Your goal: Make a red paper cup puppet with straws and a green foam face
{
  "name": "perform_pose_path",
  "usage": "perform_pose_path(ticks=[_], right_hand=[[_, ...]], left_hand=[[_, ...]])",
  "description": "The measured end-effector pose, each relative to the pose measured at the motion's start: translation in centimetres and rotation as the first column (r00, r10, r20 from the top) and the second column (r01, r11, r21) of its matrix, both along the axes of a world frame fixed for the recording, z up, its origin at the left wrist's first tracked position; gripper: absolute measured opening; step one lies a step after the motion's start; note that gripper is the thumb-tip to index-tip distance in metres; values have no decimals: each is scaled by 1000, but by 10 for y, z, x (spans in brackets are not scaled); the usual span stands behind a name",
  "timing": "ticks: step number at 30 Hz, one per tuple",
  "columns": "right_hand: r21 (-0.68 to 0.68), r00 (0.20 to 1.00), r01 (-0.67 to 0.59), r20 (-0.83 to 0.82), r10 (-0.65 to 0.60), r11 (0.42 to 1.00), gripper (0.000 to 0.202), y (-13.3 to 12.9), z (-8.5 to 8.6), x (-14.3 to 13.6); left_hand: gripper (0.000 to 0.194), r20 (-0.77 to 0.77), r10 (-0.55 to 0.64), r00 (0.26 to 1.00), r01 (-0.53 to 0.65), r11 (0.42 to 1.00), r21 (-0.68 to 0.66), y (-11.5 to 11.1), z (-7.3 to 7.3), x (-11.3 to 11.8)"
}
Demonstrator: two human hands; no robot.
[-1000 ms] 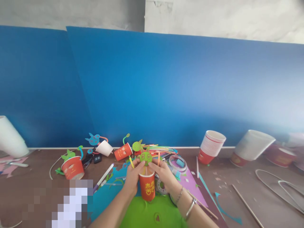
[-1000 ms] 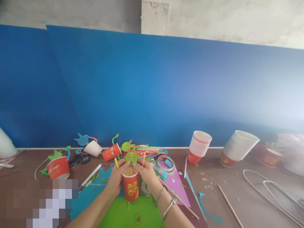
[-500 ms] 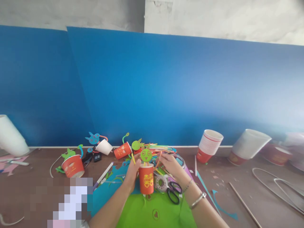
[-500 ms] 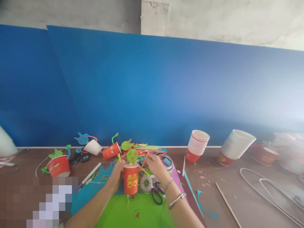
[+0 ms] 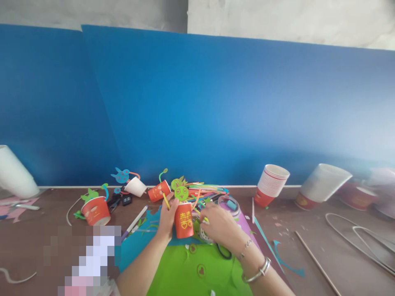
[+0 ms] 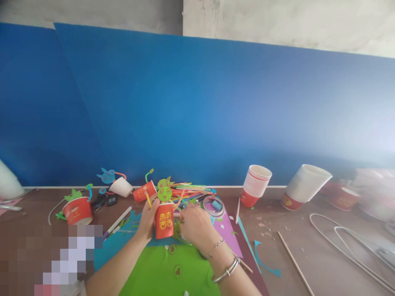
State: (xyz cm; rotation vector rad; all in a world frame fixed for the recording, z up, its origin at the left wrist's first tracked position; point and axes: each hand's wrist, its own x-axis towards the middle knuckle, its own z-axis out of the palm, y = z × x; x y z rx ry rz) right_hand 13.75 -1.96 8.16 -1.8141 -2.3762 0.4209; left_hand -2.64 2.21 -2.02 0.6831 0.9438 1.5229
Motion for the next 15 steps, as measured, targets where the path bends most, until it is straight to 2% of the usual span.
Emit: perform_pose_path(ticks=[5, 9, 12, 15], right_hand=[[-41, 987, -30, 156, 36, 999, 26, -1, 4, 5], [-88, 971, -162, 166, 174, 983, 23, -1, -7, 9], [-52, 982, -152, 109, 156, 987, 23, 4, -13, 12], [28, 998, 8, 70, -9, 1000, 27, 17, -13, 26]], left_hand=[[74, -230, 76, 970, -70, 997, 33, -4, 3, 4], [82, -359, 280, 890, -229, 957, 177, -5, 6, 6], [76, -491, 439, 752, -297, 891, 343, -6, 8, 3], [63, -592, 579, 561, -250, 800, 545, -13, 9, 1]])
